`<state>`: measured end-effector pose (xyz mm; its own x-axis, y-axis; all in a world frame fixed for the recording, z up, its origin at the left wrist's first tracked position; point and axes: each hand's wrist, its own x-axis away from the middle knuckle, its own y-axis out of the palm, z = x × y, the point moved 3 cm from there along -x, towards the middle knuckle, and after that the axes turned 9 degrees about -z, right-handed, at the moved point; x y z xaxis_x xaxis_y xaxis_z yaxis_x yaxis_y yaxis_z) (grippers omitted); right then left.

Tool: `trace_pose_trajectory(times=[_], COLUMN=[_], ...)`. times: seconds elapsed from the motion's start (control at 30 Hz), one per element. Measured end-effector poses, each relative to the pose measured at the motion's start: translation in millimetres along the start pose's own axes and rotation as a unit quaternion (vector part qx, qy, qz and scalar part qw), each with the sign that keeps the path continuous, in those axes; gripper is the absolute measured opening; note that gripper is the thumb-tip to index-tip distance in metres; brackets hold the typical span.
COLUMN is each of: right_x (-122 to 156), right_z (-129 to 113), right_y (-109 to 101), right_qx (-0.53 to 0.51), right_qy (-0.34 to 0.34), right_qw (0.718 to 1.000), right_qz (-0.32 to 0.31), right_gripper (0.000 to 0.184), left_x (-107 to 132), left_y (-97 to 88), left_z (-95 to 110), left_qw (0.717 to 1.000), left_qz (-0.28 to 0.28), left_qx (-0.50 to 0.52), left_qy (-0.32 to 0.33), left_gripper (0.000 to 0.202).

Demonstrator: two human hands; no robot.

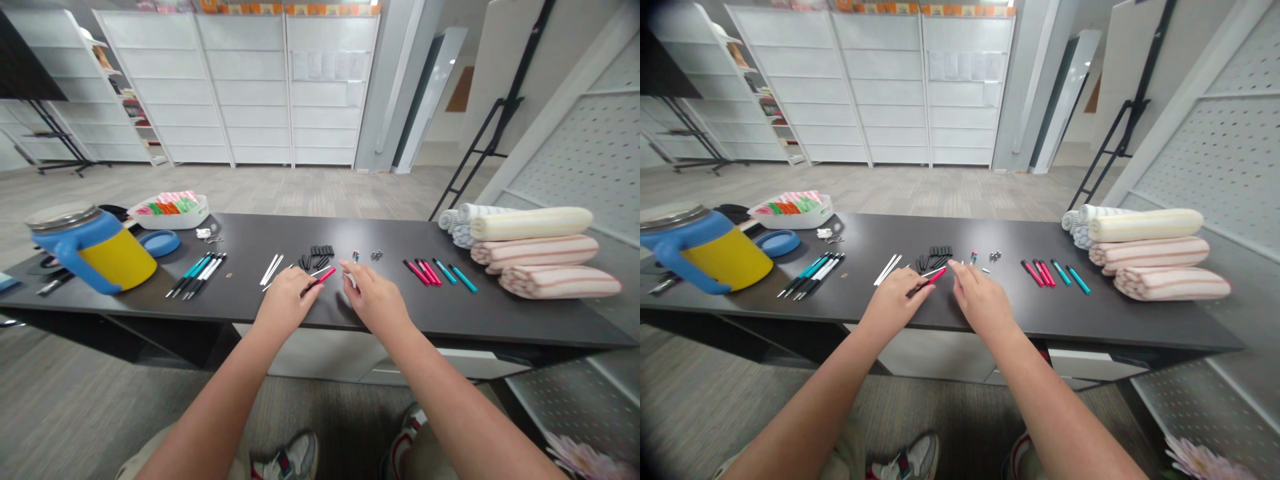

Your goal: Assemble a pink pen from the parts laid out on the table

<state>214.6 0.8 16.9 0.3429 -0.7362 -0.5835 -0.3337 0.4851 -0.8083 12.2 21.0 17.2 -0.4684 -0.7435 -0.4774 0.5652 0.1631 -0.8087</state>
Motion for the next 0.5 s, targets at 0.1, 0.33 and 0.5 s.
trace_pose_trajectory(times=[0.1, 0.33, 0.5], right_x=[-1.5, -2.2, -0.5], right_z=[-1.0, -3.5, -1.8], right_y=[0.4, 4.4, 2.5], right_qx=[-0.007, -0.058, -0.097], right_qy=[0.023, -0.044, -0.061], right_qw=[0.999, 0.989, 0.986], right_qz=[-0.028, -0.130, -0.125], right_gripper=[0.042, 0.062, 0.057], left_x=[-0.8, 0.7, 0.7], left_y=[-6.7, -12.1, -11.0], left_z=[-3.4, 5.3, 4.7], left_qw=[0.998, 0.995, 0.994], left_qz=[0.029, 0.020, 0.002], left_qx=[0.058, 0.073, 0.082], left_qy=[-0.025, 0.072, 0.076], left_gripper=[0.010, 0.012, 0.011])
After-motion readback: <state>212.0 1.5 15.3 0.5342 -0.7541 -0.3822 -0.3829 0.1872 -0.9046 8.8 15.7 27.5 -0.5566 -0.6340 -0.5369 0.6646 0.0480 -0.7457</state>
